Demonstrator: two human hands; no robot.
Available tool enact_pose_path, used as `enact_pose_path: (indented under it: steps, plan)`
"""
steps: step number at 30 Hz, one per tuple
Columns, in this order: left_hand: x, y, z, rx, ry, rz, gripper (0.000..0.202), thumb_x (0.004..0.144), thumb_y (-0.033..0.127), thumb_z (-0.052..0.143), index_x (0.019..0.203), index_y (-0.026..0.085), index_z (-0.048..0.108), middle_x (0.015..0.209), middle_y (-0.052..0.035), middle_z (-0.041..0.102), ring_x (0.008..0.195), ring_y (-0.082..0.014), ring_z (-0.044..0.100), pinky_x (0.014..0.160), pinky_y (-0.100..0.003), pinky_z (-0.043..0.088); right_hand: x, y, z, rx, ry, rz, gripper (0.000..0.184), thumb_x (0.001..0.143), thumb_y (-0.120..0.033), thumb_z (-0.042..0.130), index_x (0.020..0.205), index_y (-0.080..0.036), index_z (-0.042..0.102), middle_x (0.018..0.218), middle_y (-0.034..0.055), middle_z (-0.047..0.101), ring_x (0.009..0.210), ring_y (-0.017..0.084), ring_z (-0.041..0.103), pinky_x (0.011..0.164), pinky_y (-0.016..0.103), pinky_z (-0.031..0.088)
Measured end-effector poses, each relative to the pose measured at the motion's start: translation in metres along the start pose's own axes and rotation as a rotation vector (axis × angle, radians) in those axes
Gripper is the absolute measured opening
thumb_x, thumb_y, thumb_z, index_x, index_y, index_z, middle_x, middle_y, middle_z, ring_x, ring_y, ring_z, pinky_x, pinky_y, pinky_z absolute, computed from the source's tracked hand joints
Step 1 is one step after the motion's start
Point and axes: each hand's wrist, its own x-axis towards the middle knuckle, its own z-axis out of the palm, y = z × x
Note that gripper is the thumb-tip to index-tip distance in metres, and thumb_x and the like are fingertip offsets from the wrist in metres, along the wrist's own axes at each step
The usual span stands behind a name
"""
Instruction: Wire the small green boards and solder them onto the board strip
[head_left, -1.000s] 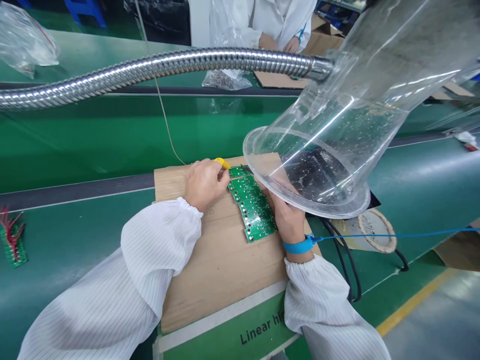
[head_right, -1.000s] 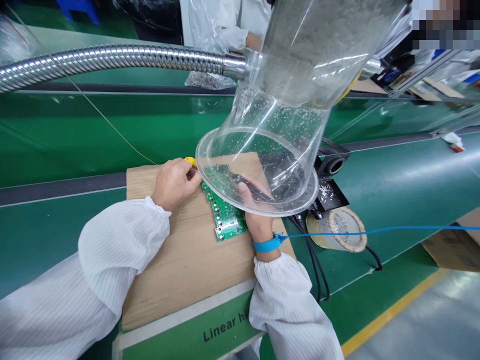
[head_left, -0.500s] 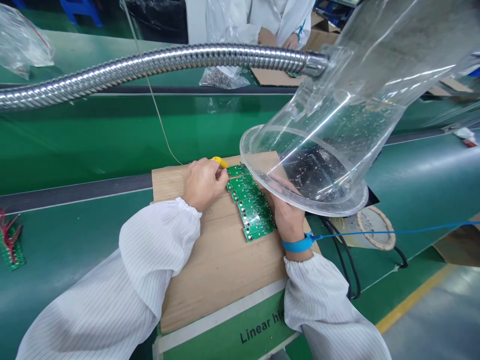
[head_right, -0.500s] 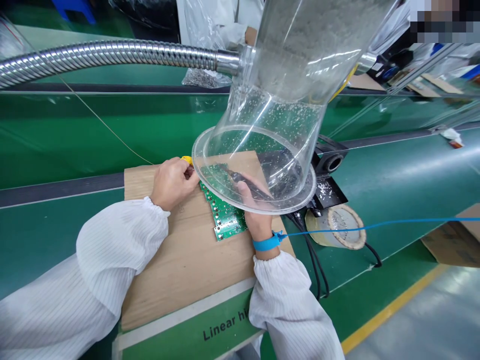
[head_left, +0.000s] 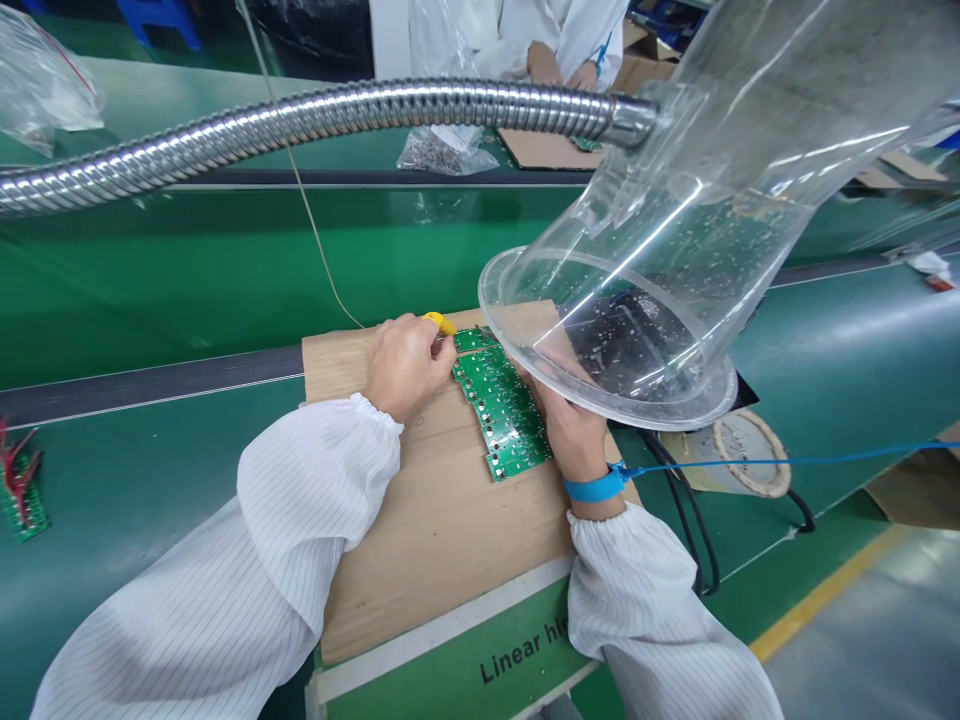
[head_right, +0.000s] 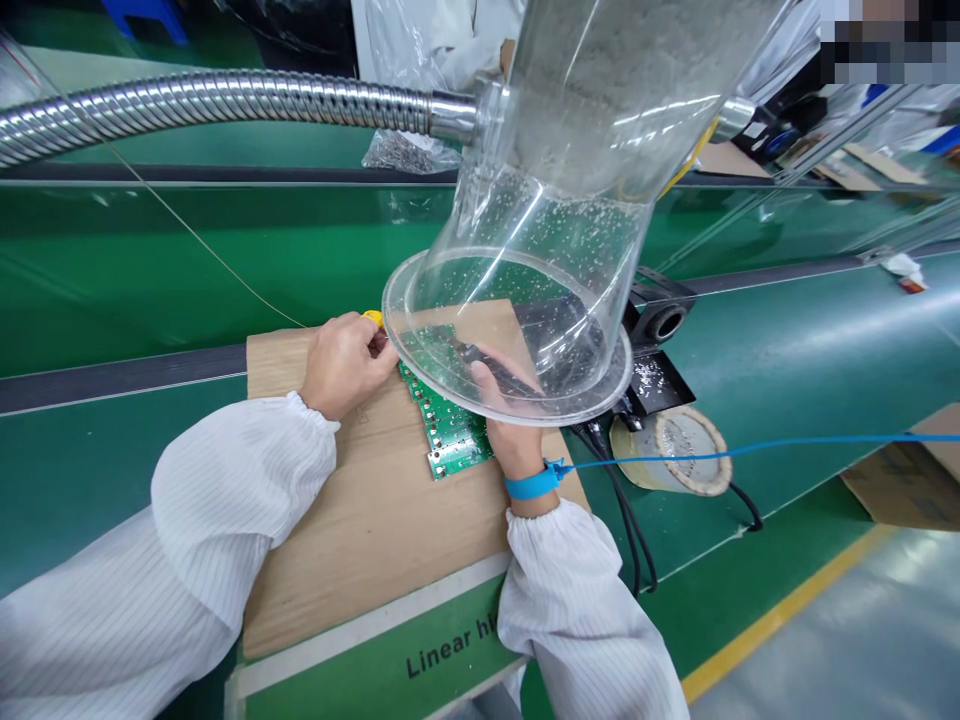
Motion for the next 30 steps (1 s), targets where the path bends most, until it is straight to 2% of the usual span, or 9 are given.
enact_pose_path:
  steps: [8,18,24,30]
  plan:
    - [0.000,0.001,0.001,0.031,-0.024,0.015,0.021,0.086,0.028,0.058,0.066,0.021,0.059,0.074,-0.0087,0.065,0.076,-0.0250,0.061,0.074,-0.039,0.045,0.000,-0.002,0.002,0.021,0.000,0.017,0.035,0.088,-0.051,0.076,0.111,-0.024,0.077,0.114,0.0072,0.079,0.114,0.032,0.072,0.106,0.055,0.054]
    - [0.000,0.001,0.002,0.044,0.003,0.017,0.023,0.087,0.028,0.057,0.065,0.022,0.056,0.073,-0.0086,0.065,0.075,-0.0247,0.060,0.070,-0.038,0.043,-0.001,-0.005,0.005,0.011,0.020,0.019,0.035,0.088,-0.052,0.074,0.110,-0.024,0.077,0.111,0.0069,0.079,0.114,0.032,0.071,0.105,0.056,0.054]
    - [0.000,0.000,0.002,0.010,0.013,0.000,0.023,0.087,0.028,0.057,0.064,0.022,0.055,0.073,-0.0086,0.064,0.075,-0.0252,0.060,0.071,-0.038,0.043,0.003,-0.009,0.000,-0.035,0.034,-0.048,0.029,0.088,-0.045,0.076,0.109,-0.025,0.079,0.115,0.0060,0.078,0.113,0.030,0.071,0.106,0.053,0.054]
    - [0.000,0.000,0.002,0.013,0.014,0.009,0.023,0.087,0.028,0.057,0.064,0.022,0.054,0.072,-0.0086,0.064,0.074,-0.0249,0.060,0.070,-0.038,0.042,0.004,-0.014,-0.002,-0.070,0.033,-0.039,0.027,0.090,-0.044,0.075,0.108,-0.024,0.079,0.116,0.0072,0.078,0.117,0.030,0.069,0.109,0.053,0.052]
